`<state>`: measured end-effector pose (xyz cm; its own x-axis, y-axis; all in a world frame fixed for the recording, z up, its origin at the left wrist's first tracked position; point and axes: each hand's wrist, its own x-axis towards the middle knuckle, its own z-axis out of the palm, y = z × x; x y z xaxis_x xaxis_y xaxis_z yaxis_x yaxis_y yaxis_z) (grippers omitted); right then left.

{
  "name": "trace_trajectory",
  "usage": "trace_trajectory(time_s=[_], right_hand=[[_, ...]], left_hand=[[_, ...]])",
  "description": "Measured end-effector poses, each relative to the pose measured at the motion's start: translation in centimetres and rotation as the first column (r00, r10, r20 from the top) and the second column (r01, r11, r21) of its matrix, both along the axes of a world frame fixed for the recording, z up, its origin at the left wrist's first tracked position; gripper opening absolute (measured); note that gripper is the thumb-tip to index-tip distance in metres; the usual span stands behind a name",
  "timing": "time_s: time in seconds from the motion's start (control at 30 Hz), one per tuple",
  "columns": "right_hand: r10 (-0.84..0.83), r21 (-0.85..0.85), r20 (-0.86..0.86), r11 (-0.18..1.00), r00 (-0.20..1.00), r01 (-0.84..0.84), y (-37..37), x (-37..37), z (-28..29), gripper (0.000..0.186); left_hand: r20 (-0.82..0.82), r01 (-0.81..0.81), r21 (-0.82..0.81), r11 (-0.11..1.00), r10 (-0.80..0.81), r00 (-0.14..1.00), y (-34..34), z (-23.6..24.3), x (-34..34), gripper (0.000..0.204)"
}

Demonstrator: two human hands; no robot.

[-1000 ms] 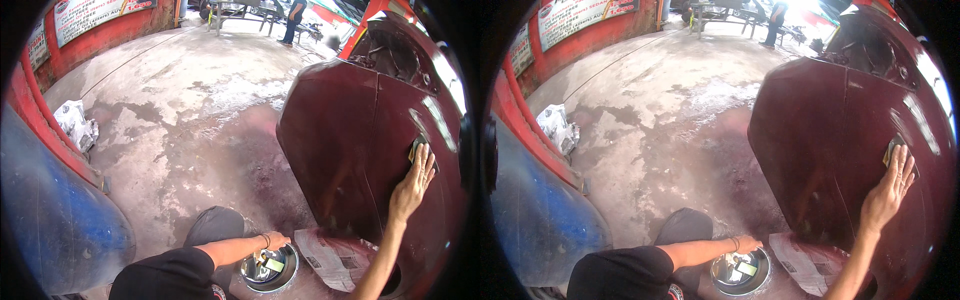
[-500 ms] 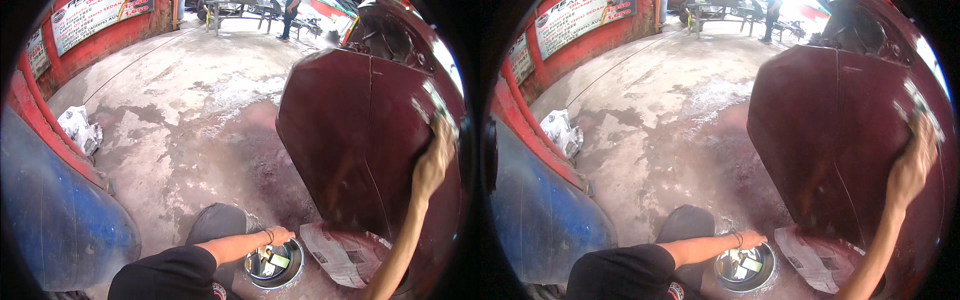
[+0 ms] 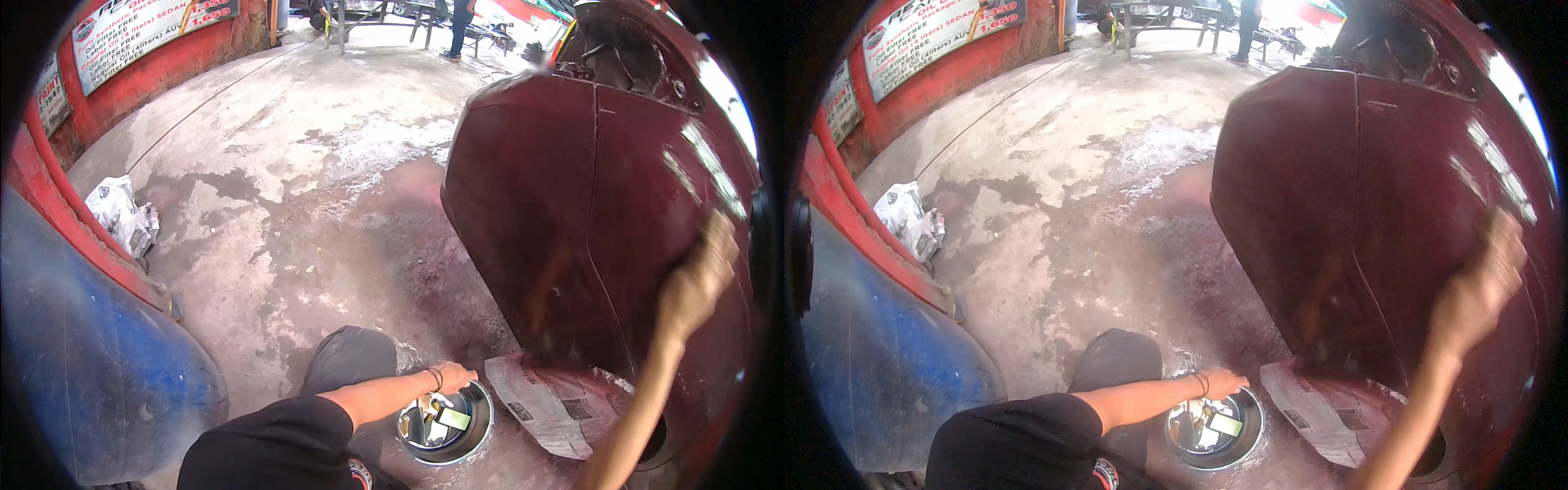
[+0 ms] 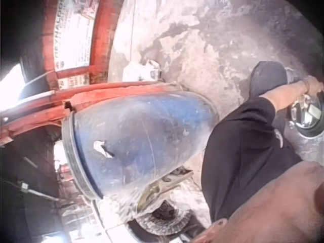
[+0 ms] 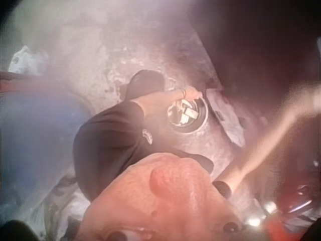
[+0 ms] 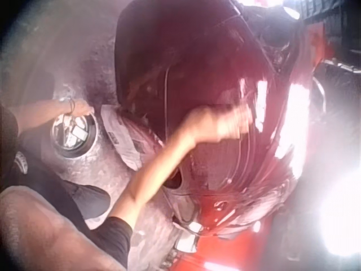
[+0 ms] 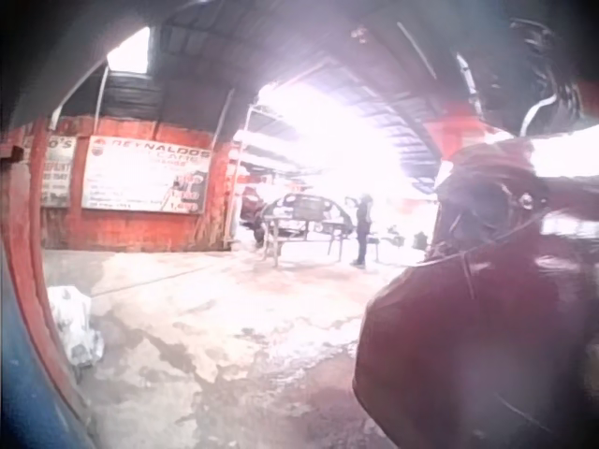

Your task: The person sands the surface of a maroon car bumper using a sanding block and water. They repeatedly dip the block into a bucket of water and rub it across the bumper's curves and edges to smooth the surface.

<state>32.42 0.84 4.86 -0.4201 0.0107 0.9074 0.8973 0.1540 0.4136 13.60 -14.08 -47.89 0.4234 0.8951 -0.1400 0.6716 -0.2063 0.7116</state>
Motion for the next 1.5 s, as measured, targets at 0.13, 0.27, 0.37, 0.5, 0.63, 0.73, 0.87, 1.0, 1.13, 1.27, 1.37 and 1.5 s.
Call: trace_trajectory(time_s=[0.13,0.27,0.37,0.5,0.63,0.73,0.87,1.0,1.13,1.27,1.37,1.5], right_hand=[[0.047,-0.284,0.177,0.959,0.983,0.005,-2.6,-2.1,-4.1,0.060],[0.083,-0.153,-0.113,0.983,0.990,-0.100,-4.6,19.9,-2.7,0.049],[0.139,0.000,-0.393,0.988,0.909,-0.151,-2.2,23.0,-4.8,0.063],[-0.202,-0.021,-0.134,0.979,0.970,0.201,-2.4,-5.2,-7.5,0.065],[0.200,-0.413,0.197,0.905,0.960,-0.104,-2.2,-11.2,-10.0,0.060],[0.125,-0.385,0.307,0.923,0.943,0.003,-3.8,2.1,-12.5,0.058],[0.015,-0.380,0.267,0.920,0.963,0.092,-6.1,8.4,-15.5,0.055],[0.090,-0.307,0.258,0.952,0.962,-0.006,-2.2,-7.0,-6.0,0.080],[0.138,-0.321,0.277,0.946,0.951,-0.044,-1.1,-10.9,-3.4,0.062],[0.053,-0.400,0.327,0.912,0.944,0.087,-4.6,5.6,-11.7,0.052],[0.009,-0.557,0.294,0.814,0.956,0.164,-9.4,14.0,-17.2,0.053],[0.125,-0.494,0.235,0.870,0.964,0.008,-5.3,-3.6,-11.7,0.055]], left_hand=[[0.026,-0.049,-0.014,0.999,0.049,0.998,-0.6,-0.3,-0.7,0.034],[0.019,0.007,0.009,1.000,-0.007,1.000,0.1,1.3,0.8,0.031],[0.013,0.012,0.031,0.999,-0.012,1.000,-0.1,1.1,1.0,0.032],[-0.025,0.031,0.059,0.998,-0.029,0.999,0.1,-0.4,1.0,0.035],[0.073,-0.018,0.060,0.998,0.014,0.997,-0.5,-1.6,-0.4,0.037],[0.034,-0.008,0.036,0.999,0.007,0.999,-0.1,-0.3,0.6,0.038],[0.023,0.012,0.012,1.000,-0.012,1.000,0.4,0.5,0.6,0.041],[0.042,-0.007,0.048,0.999,0.005,0.999,-0.6,0.1,0.8,0.037],[0.086,-0.033,0.071,0.997,0.027,0.996,-0.4,-2.6,-0.2,0.034],[0.116,0.039,0.109,0.993,-0.052,0.992,1.0,-1.6,-0.4,0.036],[0.043,0.037,0.043,0.998,-0.038,0.998,0.7,0.9,0.9,0.039],[0.015,0.022,0.011,1.000,-0.022,1.000,0.5,0.2,0.1,0.041]])
